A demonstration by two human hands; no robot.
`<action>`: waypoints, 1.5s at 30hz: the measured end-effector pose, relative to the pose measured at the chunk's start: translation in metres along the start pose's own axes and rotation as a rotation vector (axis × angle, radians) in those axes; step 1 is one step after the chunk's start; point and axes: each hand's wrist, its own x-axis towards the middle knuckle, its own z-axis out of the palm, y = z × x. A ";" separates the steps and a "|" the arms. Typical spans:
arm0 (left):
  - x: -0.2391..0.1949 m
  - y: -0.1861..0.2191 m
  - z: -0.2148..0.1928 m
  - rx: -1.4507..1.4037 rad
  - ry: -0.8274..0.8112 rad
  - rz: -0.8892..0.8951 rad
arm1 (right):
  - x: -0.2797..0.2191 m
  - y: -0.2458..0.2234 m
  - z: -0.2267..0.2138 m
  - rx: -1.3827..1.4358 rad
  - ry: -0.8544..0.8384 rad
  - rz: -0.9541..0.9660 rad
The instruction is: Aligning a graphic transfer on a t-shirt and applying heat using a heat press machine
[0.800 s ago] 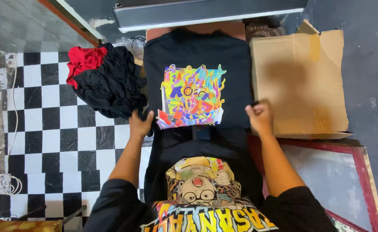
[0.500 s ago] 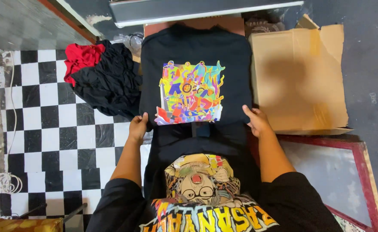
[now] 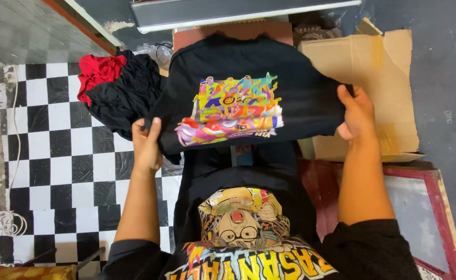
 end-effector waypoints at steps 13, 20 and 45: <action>-0.034 -0.024 -0.052 0.521 -0.373 -0.549 | 0.016 0.133 -0.053 -0.013 0.141 0.114; -0.002 -0.056 -0.079 1.142 -0.512 -0.534 | 0.036 0.175 -0.083 -0.670 0.131 0.243; 0.169 -0.123 0.045 1.128 0.154 0.068 | 0.172 0.196 0.063 -0.637 0.206 -0.059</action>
